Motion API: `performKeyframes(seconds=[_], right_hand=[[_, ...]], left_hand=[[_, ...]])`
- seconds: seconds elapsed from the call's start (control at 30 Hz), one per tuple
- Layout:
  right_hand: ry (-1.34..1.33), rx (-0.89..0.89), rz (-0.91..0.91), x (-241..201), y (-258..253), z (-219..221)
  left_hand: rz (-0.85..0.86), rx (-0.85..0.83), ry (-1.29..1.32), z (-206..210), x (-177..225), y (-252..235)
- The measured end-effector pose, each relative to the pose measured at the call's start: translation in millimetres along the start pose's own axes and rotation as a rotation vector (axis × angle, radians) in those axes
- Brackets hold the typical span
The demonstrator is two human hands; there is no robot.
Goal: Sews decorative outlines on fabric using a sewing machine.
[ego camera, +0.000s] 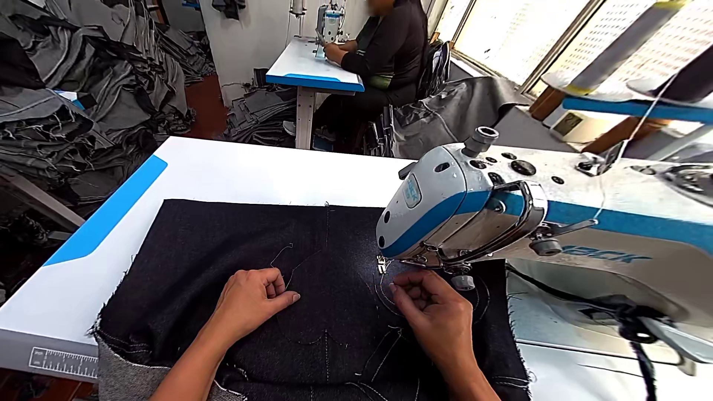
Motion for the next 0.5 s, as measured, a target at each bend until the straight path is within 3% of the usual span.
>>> performKeyframes(seconds=[0.2, 0.5], right_hand=[[-0.03, -0.016, -0.029, -0.8, 1.7, 3.0], [0.077, -0.137, -0.323, -9.5, 7.1, 16.4]], left_hand=[[-0.01, -0.008, 0.003, -1.6, 2.1, 0.5], [-0.004, -0.01, 0.009, -1.2, 0.4, -0.2]])
Point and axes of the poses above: each hand's wrist, its own y-axis away from the middle knuckle, its own z-axis out of the palm, x = y × z, the point moved 1 cm from there along -y, towards the middle knuckle, and after that the axes turned 6 degrees about -x, right-handed, at the moved point
